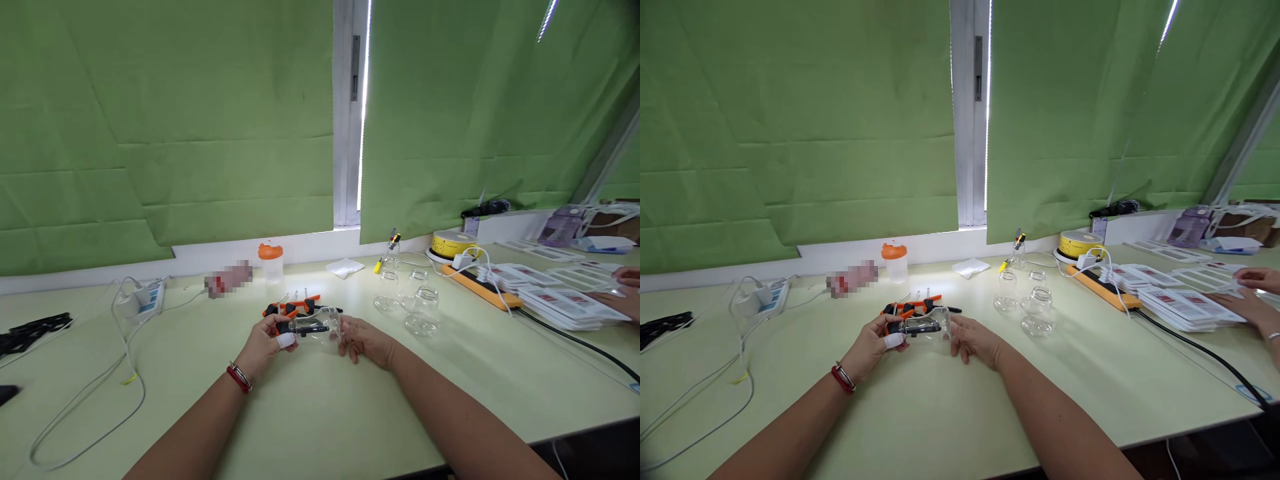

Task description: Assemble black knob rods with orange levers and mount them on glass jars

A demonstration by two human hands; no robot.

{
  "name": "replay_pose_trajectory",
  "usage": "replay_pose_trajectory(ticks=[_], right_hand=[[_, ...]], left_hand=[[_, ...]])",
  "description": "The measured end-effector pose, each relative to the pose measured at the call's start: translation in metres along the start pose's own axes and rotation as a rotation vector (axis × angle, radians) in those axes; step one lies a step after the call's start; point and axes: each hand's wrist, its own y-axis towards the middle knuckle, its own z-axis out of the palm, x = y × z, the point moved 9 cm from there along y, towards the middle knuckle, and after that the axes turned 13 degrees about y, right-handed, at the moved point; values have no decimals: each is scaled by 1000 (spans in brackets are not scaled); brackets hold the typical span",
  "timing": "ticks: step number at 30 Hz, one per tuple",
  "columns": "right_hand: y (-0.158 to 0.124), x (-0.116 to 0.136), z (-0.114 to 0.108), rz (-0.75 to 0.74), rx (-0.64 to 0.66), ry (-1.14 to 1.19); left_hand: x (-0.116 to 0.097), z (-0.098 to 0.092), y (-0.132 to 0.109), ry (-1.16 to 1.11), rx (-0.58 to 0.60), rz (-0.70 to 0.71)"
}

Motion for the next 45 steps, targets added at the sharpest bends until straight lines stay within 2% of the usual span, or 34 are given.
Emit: replay_pose_trajectory(ticks=[5,18,24,30,38,45], right_hand=[[-2,6,2,-48,20,52],[10,-9,-7,17,-97,-81],[2,4,3,-57,-23,20],[1,6,2,-81,-15,49],[9,-8,-7,19,-132,-69],[-2,5,5,-33,32,45]], left_hand=[[1,2,0,-3,5,-6],[4,9,-3,-9,33,-25],[2,1,-1,-13,-34,-5],[0,5,-3,18,8,14],[0,10,-5,13,3,-19],[0,2,-2,3,-19,9]])
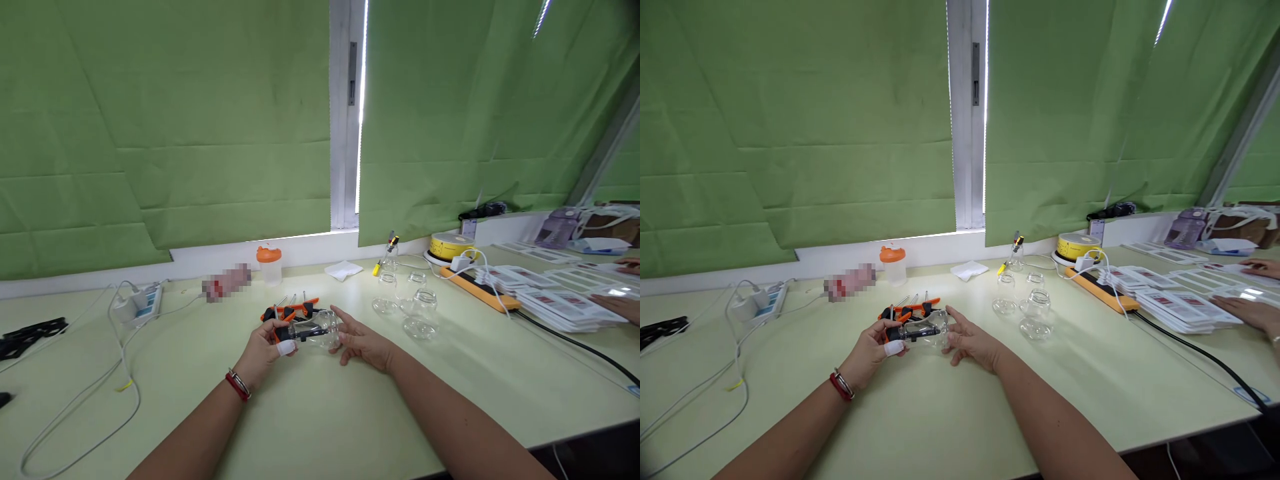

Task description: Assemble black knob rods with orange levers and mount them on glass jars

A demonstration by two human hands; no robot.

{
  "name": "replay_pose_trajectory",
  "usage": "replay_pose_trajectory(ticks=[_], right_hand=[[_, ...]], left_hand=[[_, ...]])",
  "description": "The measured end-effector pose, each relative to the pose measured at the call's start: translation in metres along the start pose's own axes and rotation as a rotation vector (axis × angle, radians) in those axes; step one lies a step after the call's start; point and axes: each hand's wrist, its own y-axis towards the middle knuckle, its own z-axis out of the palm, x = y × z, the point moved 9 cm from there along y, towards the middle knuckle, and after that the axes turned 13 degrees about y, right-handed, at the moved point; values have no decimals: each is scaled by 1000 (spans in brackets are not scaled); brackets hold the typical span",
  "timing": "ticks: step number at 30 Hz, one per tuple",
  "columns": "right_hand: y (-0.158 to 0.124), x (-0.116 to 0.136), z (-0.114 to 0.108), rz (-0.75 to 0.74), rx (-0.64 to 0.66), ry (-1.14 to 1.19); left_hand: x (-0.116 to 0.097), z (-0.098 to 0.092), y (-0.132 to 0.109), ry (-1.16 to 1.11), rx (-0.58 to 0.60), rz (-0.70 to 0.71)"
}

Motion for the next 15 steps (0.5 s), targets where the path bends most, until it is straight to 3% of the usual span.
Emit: replay_pose_trajectory(ticks=[7,15], right_hand=[[5,-2,-3,-22,-6,14],[11,-10,-9,40,-115,-99]], left_hand=[[-1,3,-2,29,11,-8],[-1,3,-2,33,13,-27]])
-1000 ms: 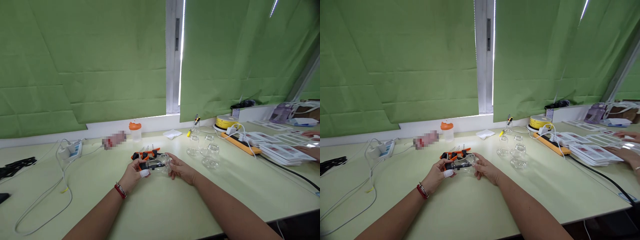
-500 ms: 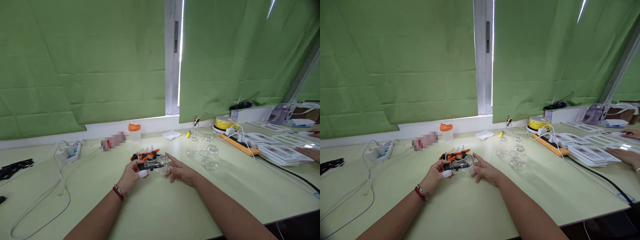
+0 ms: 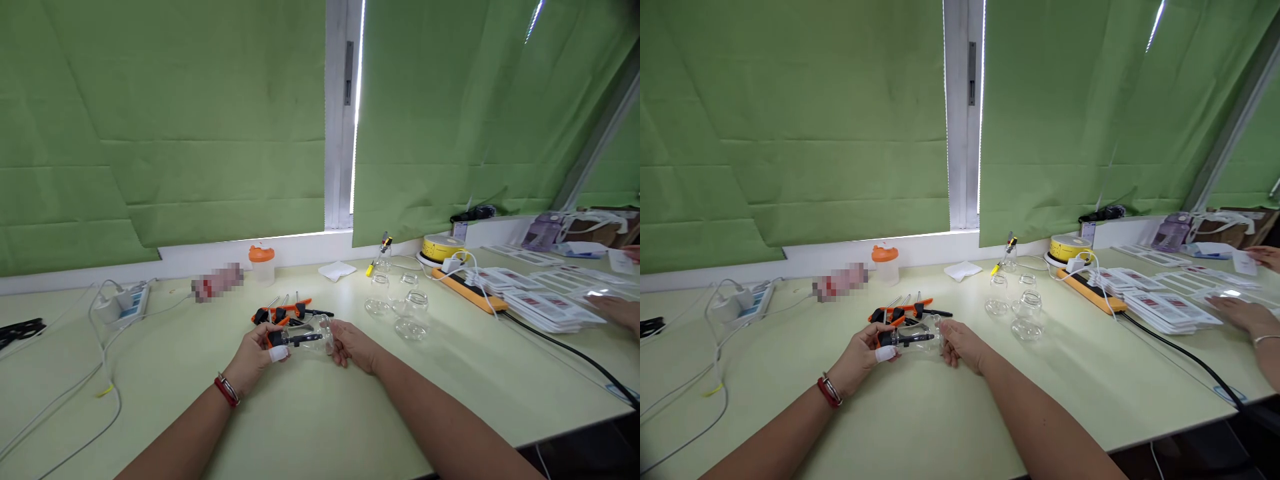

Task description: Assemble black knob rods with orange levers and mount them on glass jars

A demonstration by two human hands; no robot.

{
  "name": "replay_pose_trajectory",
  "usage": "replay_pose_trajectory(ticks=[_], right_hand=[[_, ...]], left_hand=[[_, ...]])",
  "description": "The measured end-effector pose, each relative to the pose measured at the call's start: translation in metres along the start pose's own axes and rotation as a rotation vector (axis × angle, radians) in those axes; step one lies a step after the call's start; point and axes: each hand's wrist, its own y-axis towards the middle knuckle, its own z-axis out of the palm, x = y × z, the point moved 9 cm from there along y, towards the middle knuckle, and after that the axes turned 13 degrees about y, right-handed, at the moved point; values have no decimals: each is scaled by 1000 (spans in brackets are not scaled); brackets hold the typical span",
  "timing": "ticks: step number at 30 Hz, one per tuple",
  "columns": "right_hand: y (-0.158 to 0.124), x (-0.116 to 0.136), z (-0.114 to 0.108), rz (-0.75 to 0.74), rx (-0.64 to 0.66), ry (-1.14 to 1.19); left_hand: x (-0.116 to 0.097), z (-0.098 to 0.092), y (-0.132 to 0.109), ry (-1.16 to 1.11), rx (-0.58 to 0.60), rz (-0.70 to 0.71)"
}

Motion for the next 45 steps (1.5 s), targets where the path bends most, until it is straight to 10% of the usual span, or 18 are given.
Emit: replay_pose_trajectory(ticks=[45], right_hand=[[-12,12,6,-44,143,112]], left_hand=[[5,-3,4,21,12,61]])
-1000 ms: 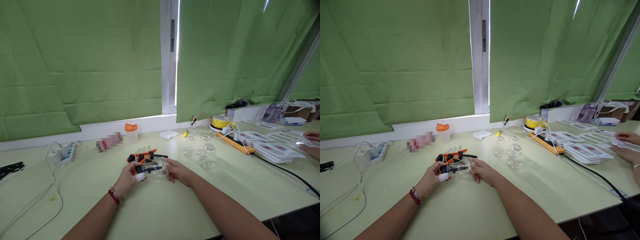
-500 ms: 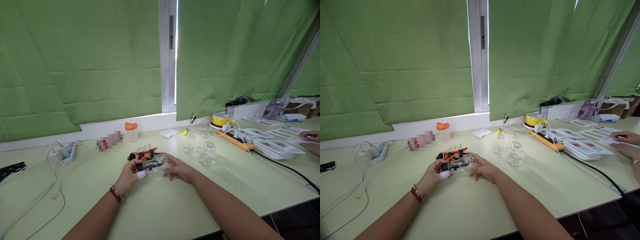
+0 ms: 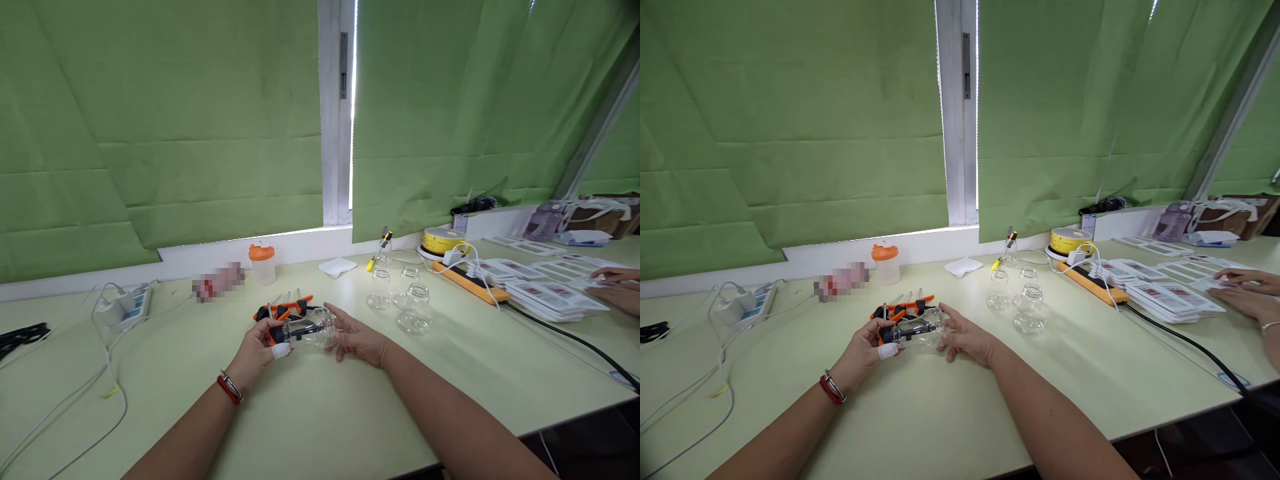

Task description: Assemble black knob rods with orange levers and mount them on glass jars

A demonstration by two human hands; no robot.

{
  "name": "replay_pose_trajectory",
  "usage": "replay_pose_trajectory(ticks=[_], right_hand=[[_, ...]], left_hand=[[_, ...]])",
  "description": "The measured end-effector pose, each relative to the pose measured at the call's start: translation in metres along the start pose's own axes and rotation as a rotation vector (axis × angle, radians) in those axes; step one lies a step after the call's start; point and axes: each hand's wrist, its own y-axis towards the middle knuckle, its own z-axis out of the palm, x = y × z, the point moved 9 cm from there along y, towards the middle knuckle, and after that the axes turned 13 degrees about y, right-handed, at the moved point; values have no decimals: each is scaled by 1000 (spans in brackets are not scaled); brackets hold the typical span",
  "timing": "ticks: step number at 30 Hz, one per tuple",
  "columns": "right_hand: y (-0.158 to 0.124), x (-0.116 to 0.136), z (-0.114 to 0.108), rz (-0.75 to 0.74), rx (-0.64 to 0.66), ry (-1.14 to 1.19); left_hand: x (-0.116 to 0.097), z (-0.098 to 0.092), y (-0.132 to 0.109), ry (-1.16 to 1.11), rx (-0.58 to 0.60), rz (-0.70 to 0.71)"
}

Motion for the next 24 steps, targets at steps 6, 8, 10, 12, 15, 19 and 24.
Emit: replay_pose_trajectory(ticks=[6,8,10,12,15,19,24], right_hand=[[4,-3,-2,-1,-9,-32],[8,-8,-6,14,-56,-39],[9,-10,-8,29,-92,-39],[7,-9,-6,28,-81,-23],[1,-1,-2,-6,-28,-6],[-2,2,-1,-24,2,-34],[5,-5,-5,-14,-22,-37]], left_hand=[[-2,5,-2,-17,30,-10],[-2,5,-3,-20,28,-16],[-1,5,-2,-21,26,-18],[0,4,-2,-21,23,-14],[1,2,-1,-25,14,-10],[1,4,-1,-19,28,-15],[-2,7,-3,-45,30,-23]])
